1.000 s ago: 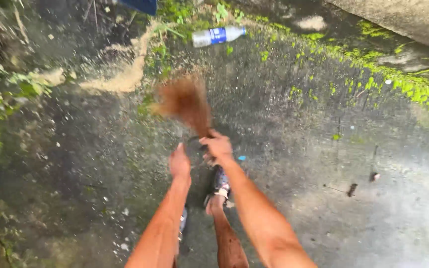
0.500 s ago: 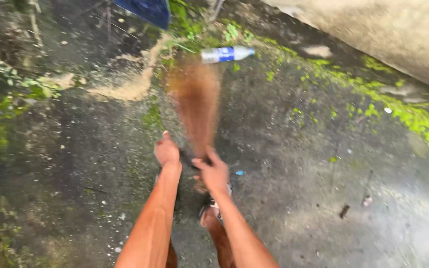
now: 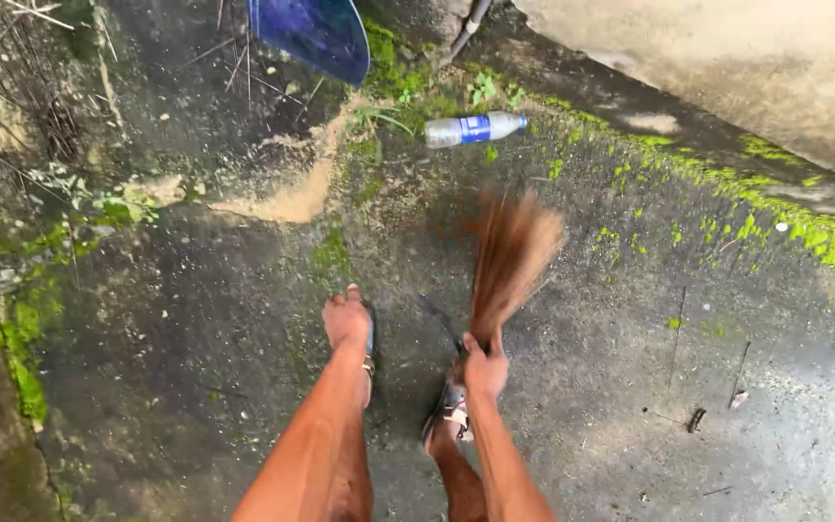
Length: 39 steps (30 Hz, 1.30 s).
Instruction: The recorder is sweeping a concrete outdoor path with a straw broom to clear leaves and litter.
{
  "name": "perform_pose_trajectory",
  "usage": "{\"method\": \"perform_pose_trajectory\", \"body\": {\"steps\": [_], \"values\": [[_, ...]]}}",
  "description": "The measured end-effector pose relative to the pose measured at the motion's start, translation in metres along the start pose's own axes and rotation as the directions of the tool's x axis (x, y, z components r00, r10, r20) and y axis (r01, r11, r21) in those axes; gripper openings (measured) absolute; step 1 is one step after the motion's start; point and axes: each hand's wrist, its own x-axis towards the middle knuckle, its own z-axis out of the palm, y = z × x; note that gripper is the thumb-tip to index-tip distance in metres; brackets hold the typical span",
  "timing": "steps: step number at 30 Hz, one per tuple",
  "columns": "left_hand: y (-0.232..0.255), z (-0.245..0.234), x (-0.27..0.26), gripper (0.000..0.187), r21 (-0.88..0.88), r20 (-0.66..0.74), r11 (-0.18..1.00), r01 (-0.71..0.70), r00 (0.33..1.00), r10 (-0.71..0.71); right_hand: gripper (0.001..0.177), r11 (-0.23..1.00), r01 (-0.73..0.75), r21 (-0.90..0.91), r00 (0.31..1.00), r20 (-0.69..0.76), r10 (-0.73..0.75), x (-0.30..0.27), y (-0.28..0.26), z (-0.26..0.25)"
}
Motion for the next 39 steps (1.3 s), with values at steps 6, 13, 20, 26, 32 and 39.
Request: {"method": "perform_pose_trajectory", "body": {"steps": [6, 13, 20, 26, 32, 39], "values": [[0.112, -0.112, -0.012, 0.06, -0.256, -0.189, 0.956, 0.142, 0.963, -0.194, 0.069, 0.927, -0.343, 0.151, 0.9, 0.335, 0.279, -0.116, -0.066, 0.055], [0.128, -0.165, 0.023, 0.06, -0.189, -0.266, 0.979, 0.078, 0.955, -0.127, 0.033, 0.599, 0.586, -0.545, 0.809, 0.441, -0.39, 0.054, 0.076, 0.234], [0.085, -0.134, 0.041, 0.057, -0.115, -0.108, 0.988, -0.105, 0.99, 0.093, 0.051, 0.818, -0.353, 0.453, 0.934, 0.226, 0.278, 0.006, -0.023, 0.09], [0.082, -0.095, 0.026, 0.053, -0.029, -0.014, 0.972, -0.231, 0.973, 0.231, 0.036, 0.722, -0.415, 0.554, 0.91, 0.279, 0.308, -0.066, -0.104, 0.041], [0.064, -0.056, 0.04, 0.05, 0.002, -0.03, 0.998, -0.068, 0.997, 0.068, 0.052, 0.853, -0.341, 0.395, 0.827, 0.558, 0.072, -0.012, -0.131, 0.148], [0.133, -0.131, 0.024, 0.055, -0.014, 0.006, 1.0, -0.002, 1.0, 0.002, 0.026, 0.831, -0.399, 0.388, 0.877, 0.425, 0.224, 0.118, -0.102, 0.128]]}}
